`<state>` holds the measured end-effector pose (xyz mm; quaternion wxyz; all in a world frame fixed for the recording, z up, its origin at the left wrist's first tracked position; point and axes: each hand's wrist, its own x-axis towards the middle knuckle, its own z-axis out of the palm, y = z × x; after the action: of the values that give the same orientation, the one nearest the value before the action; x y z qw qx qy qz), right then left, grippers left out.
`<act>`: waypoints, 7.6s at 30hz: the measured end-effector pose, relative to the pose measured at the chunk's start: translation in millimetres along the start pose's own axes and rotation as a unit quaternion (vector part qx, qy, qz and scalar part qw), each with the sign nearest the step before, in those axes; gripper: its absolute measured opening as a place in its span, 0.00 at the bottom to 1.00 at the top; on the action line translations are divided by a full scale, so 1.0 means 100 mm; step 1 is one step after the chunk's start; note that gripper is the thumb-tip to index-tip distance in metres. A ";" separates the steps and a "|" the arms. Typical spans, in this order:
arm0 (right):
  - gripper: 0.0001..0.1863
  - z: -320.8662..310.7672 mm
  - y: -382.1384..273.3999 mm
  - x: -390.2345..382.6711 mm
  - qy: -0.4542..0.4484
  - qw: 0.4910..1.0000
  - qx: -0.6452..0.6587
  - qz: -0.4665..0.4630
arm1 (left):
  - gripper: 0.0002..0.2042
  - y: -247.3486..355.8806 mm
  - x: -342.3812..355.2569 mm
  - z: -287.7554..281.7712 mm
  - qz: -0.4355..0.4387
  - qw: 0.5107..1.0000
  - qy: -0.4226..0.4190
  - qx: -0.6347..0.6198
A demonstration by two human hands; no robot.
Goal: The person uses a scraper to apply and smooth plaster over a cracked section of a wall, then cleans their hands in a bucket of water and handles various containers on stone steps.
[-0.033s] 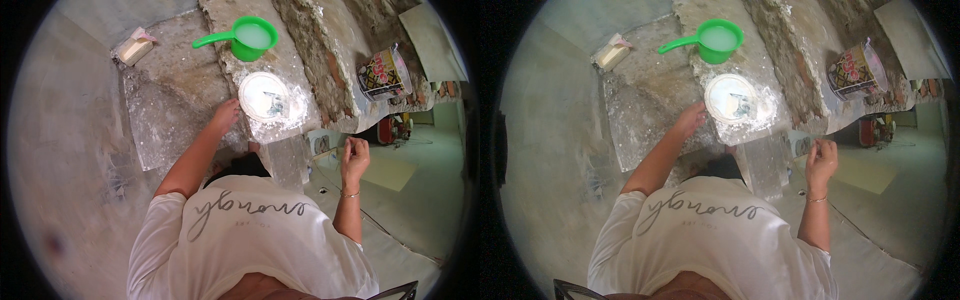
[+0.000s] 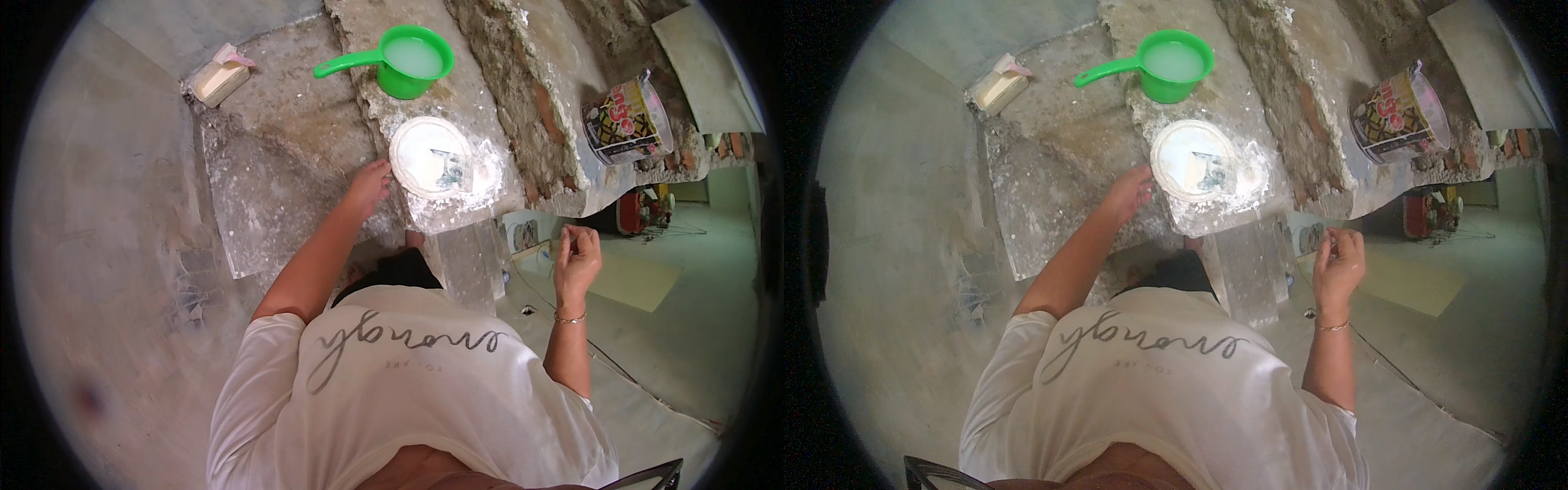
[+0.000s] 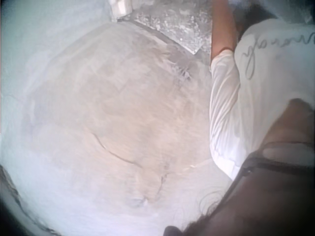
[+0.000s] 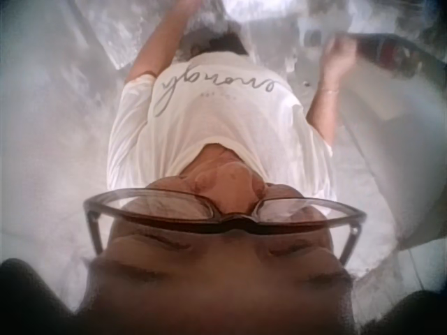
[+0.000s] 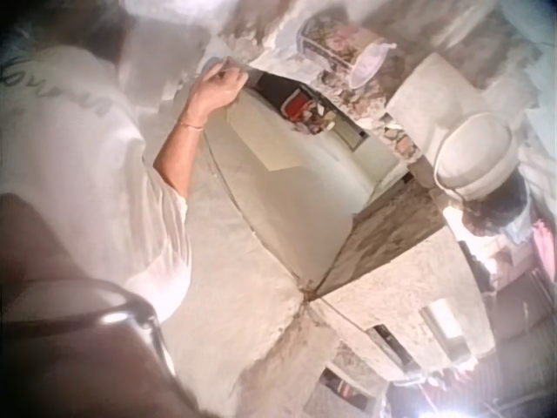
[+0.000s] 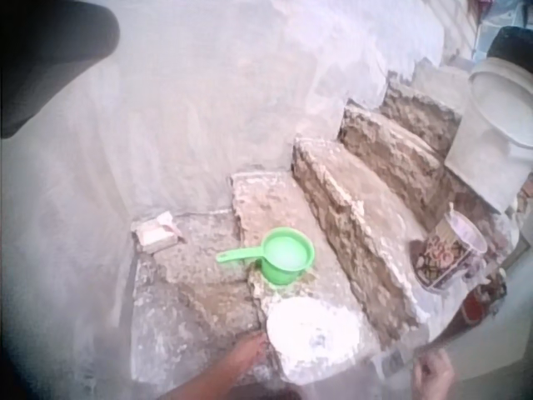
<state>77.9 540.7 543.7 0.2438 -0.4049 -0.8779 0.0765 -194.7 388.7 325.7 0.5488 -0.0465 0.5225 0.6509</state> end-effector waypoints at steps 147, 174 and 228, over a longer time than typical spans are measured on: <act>0.20 1.00 0.17 -0.85 -0.530 0.566 0.428 0.464 | 0.21 -2.92 -3.62 -2.90 -0.203 0.888 0.412 0.001; 0.15 1.03 2.08 -2.34 -0.501 0.729 0.001 0.467 | 0.25 -2.17 -3.28 -3.23 -0.148 0.914 0.357 0.122; 0.12 1.28 1.64 -0.71 -0.620 0.659 -0.236 -0.353 | 0.26 -4.20 -4.00 -1.83 -0.315 0.857 0.405 -0.059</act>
<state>164.5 603.8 351.8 -0.4522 0.0331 -0.8913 0.0080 189.2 -73.7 233.2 0.4609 -0.5000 0.6166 0.3967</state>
